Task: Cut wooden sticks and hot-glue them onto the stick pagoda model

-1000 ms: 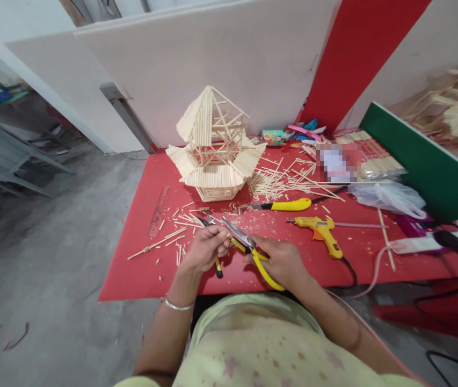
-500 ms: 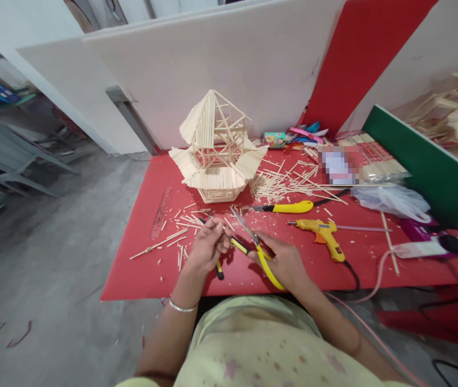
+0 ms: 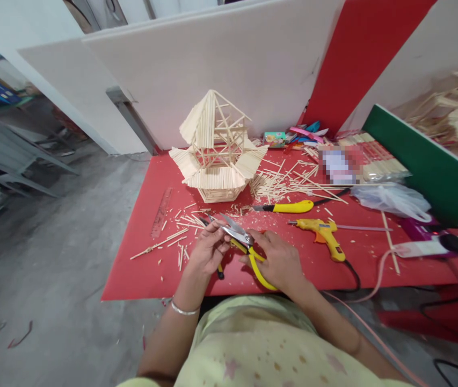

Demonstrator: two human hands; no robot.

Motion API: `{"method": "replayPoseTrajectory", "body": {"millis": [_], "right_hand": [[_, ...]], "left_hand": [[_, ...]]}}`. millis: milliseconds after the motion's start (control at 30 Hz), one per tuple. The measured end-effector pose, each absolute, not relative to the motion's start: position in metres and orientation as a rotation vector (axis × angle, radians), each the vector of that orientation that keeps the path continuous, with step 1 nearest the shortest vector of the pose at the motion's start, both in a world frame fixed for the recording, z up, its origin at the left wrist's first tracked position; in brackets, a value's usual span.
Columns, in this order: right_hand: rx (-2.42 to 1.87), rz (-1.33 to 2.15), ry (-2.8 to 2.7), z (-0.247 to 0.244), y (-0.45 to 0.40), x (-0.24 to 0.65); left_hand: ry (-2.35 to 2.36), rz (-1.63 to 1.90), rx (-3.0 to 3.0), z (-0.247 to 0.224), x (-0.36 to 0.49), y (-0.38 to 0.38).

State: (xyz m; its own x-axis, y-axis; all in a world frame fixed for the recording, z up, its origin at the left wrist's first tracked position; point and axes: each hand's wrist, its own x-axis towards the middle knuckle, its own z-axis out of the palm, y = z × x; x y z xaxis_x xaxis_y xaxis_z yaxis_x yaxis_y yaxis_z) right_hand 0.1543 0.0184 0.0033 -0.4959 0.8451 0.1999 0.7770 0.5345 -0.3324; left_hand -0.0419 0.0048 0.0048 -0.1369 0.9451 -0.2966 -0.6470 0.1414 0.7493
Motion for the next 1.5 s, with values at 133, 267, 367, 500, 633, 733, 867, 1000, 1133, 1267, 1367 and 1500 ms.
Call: {"method": "replayPoseTrajectory", "body": {"millis": [133,267,367,500,633,733,867,1000,1133,1267,1367,1500], "right_hand": [[-1.320,0.325,-2.455,0.004,0.019,0.154],[-1.308,0.374,-2.445,0.005,0.019,0.154],[-1.323,0.377,-2.446,0.006,0.019,0.155],[-1.336,0.353,-2.456,0.006,0.020,0.155],[-1.350,0.328,-2.441,0.006,0.020,0.155],[-1.344,0.332,-2.439,0.005,0.019,0.155],[-1.341,0.341,-2.452,0.005,0.019,0.154],[-1.328,0.353,-2.457,0.006,0.020,0.153],[-1.313,0.356,-2.456,0.005,0.022,0.151],[-1.318,0.332,-2.442,-0.001,0.022,0.151],[-1.305,0.356,-2.434,-0.003,0.022,0.151],[-1.304,0.348,-2.444,-0.001,0.022,0.152]], "left_hand": [[0.969,1.439,0.419,0.003,-0.041,0.004],[0.938,1.450,0.398,0.003,-0.036,0.005],[0.951,1.470,0.451,0.004,-0.034,0.005],[1.008,1.474,0.561,0.004,-0.037,0.006],[0.964,1.514,0.494,0.001,-0.041,0.008],[0.887,1.507,0.428,-0.002,-0.041,0.010],[0.881,1.502,0.420,-0.004,-0.040,0.011],[0.920,1.501,0.420,-0.005,-0.041,0.010],[0.926,1.515,0.429,-0.005,-0.042,0.010],[0.929,1.514,0.413,-0.006,-0.042,0.010],[0.931,1.500,0.392,-0.008,-0.042,0.010],[0.927,1.482,0.396,-0.009,-0.044,0.009]]}}
